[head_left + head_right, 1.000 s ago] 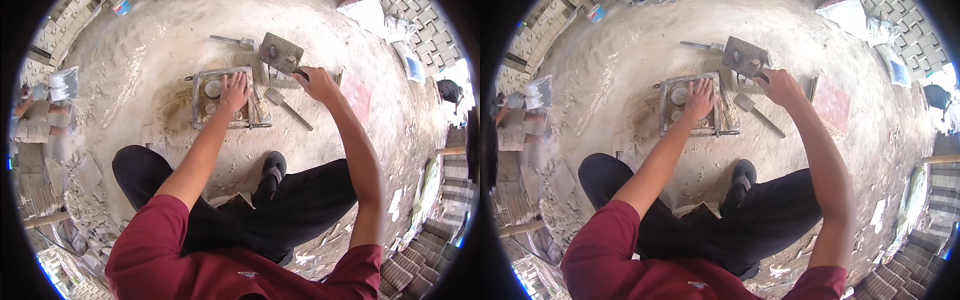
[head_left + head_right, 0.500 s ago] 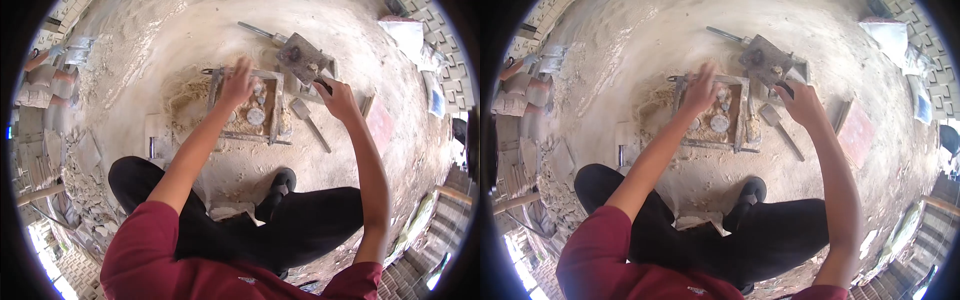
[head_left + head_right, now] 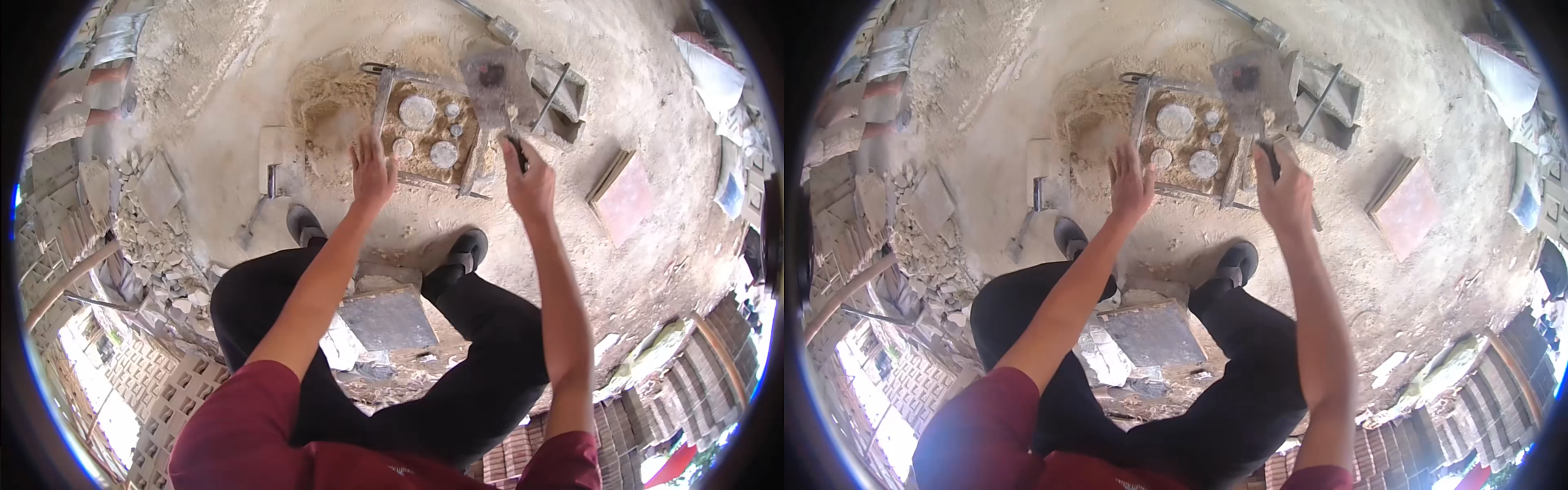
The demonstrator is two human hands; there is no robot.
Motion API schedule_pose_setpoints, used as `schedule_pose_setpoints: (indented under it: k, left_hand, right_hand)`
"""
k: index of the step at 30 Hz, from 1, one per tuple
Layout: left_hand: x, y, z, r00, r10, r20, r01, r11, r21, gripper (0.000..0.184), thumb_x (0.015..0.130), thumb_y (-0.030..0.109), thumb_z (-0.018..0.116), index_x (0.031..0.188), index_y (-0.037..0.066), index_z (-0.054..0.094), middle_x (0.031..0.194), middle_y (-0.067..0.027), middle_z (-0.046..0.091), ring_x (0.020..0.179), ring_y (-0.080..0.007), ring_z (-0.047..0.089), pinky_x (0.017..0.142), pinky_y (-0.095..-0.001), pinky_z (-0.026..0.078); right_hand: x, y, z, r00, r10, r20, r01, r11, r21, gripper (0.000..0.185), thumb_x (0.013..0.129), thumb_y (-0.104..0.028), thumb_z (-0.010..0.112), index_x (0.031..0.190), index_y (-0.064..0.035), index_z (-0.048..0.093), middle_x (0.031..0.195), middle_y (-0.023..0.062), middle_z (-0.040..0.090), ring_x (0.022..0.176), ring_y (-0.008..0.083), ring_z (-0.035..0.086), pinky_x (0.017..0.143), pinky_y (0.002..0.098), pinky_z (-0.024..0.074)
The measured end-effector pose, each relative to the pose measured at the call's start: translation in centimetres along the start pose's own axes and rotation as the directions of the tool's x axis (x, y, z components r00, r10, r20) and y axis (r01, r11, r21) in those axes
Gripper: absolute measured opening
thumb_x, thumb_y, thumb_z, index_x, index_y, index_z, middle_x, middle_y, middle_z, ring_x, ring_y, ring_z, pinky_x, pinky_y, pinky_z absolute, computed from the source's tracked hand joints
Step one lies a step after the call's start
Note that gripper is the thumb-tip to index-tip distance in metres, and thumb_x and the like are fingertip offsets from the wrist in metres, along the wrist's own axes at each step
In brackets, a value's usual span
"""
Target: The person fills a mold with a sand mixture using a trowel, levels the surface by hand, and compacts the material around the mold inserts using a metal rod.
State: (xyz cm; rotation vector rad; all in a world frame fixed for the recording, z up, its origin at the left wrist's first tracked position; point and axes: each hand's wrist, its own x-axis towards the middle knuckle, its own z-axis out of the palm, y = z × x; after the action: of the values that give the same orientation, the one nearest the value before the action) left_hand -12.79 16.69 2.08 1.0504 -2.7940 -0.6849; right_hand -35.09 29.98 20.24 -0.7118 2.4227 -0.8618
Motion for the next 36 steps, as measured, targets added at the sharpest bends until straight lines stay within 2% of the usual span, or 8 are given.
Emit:
schedule_pose_setpoints:
  k: [9,15,17,19,25,30,32,36]
  left_hand:
    - [-2.7,2.9,-2.2,0.993,-0.014,0.119,0.005,0.997,0.071,0.079,0.093,0.046,0.045,0.148,-0.002,0.016,0.155,-0.0235,0.010,0.144,-0.0331,0.011,0.116,-0.0485,0.010]
    - [-2.7,0.0,-6.2,0.737,0.156,0.658,-0.186,0.982,-0.024,0.071,0.090,0.032,0.053,0.148,0.003,0.022,0.157,-0.0147,0.010,0.145,-0.0270,0.013,0.117,-0.0452,0.016]
    - [-3.8,-2.8,-8.0,0.783,0.170,0.598,-0.148,0.985,-0.086,0.058,0.090,0.026,0.052,0.142,0.004,0.036,0.154,-0.0178,0.018,0.142,-0.0296,0.021,0.115,-0.0469,0.020]
    - [-5.1,-5.3,-10.3,0.921,-0.252,0.298,0.307,0.939,-0.154,0.045,0.090,0.023,0.050,0.129,0.001,0.051,0.140,-0.0222,0.043,0.130,-0.0342,0.041,0.108,-0.0455,0.032]
    - [-5.5,-11.3,-16.9,0.756,-0.653,0.041,0.571,0.628,-0.529,0.034,0.090,0.025,0.052,0.107,-0.003,0.062,0.103,-0.0278,0.063,0.103,-0.0407,0.059,0.090,-0.0457,0.045]
    - [-3.5,-20.1,-11.3,0.874,-0.484,0.027,0.458,0.805,-0.376,0.045,0.093,0.036,0.045,0.105,-0.005,0.062,0.101,-0.0297,0.063,0.101,-0.0440,0.059,0.088,-0.0460,0.046]
    - [-2.2,-21.3,-10.5,0.919,-0.378,0.110,0.393,0.903,-0.174,0.026,0.087,0.006,0.049,0.111,-0.001,0.056,0.100,-0.0236,0.061,0.089,-0.0394,0.062,0.074,-0.0449,0.051]
    - [-1.0,-21.7,-9.4,0.905,-0.393,0.165,0.424,0.864,-0.270,0.027,0.087,0.006,0.048,0.112,-0.002,0.054,0.097,-0.0234,0.060,0.087,-0.0395,0.061,0.073,-0.0454,0.050]
  right_hand:
    - [-4.5,-0.4,2.4,0.984,0.121,-0.128,-0.123,0.992,-0.004,0.031,0.093,-0.028,0.058,0.105,0.0003,0.064,0.083,0.0181,0.068,0.080,0.0314,0.068,0.070,0.0381,0.0506]
    - [-7.9,-3.9,6.4,0.988,0.120,-0.098,-0.125,0.991,-0.044,0.030,0.090,-0.022,0.060,0.106,0.0033,0.061,0.085,0.0208,0.068,0.080,0.0347,0.068,0.070,0.0404,0.0518]
    - [-9.0,-7.2,7.3,0.985,0.169,0.030,-0.169,0.986,-0.013,0.032,0.091,-0.025,0.059,0.107,0.0028,0.061,0.085,0.0212,0.068,0.080,0.0355,0.068,0.071,0.0410,0.0519]
    - [-9.9,-9.0,9.4,0.992,0.092,0.082,-0.090,0.996,-0.026,0.036,0.091,-0.029,0.056,0.110,0.0006,0.060,0.087,0.0229,0.067,0.083,0.0380,0.067,0.073,0.0424,0.0515]
    - [-9.5,-12.8,19.5,0.941,0.176,0.290,-0.166,0.984,-0.058,0.035,0.091,-0.030,0.055,0.108,0.0013,0.059,0.086,0.0236,0.066,0.085,0.0391,0.065,0.077,0.0448,0.0495]
    - [-5.7,-11.9,29.0,0.857,0.249,0.450,-0.369,0.907,0.202,0.031,0.091,-0.027,0.055,0.102,0.0012,0.061,0.082,0.0188,0.065,0.078,0.0338,0.065,0.073,0.0425,0.0484]
    - [-4.2,-10.8,32.5,0.886,0.229,0.403,-0.345,0.907,0.243,0.029,0.091,-0.026,0.056,0.102,0.0010,0.061,0.082,0.0165,0.065,0.076,0.0305,0.064,0.071,0.0404,0.0481]
    - [-2.0,-10.8,35.1,0.906,0.221,0.360,-0.361,0.848,0.388,0.026,0.090,-0.023,0.059,0.104,-0.0004,0.062,0.081,0.0101,0.065,0.071,0.0207,0.061,0.067,0.0346,0.0471]
